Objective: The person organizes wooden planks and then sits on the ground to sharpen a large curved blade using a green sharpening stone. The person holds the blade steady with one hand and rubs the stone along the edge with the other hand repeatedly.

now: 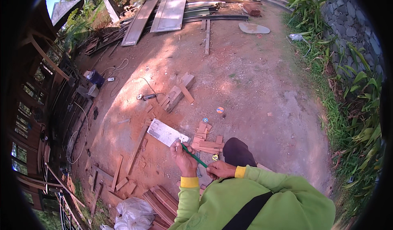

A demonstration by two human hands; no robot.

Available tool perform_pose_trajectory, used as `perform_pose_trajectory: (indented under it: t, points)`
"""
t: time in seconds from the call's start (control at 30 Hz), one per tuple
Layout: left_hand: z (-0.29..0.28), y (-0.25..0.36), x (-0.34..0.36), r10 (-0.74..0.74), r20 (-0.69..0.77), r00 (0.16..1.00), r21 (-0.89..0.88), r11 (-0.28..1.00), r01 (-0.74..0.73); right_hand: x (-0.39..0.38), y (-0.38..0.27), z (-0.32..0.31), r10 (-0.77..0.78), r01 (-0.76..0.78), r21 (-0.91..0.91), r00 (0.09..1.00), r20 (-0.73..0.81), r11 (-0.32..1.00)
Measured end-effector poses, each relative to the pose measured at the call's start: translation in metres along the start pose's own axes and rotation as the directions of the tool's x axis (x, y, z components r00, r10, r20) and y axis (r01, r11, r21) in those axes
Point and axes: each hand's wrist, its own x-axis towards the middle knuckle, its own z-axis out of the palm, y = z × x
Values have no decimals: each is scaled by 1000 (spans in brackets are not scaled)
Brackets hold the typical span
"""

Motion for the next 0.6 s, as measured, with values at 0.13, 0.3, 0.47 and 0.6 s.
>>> perform_pose_trajectory:
  t: [0.13,0.3,0.47,0.6]
  points:
    - [24,-12,34,-52,39,998,52,997,50,25,7,-28,-12,12,11,1000,-7,1000]
    - [54,-48,91,-159,-1,987,92,983,159,61,8,-80,10,-9,18,999,-35,1000]
    - [110,-121,174,-274,173,946,179,953,244,97,-6,-181,61,-39,237,994,-88,971]
    - [184,-183,242,-341,131,931,207,928,311,118,-23,-283,36,-14,255,996,-82,967]
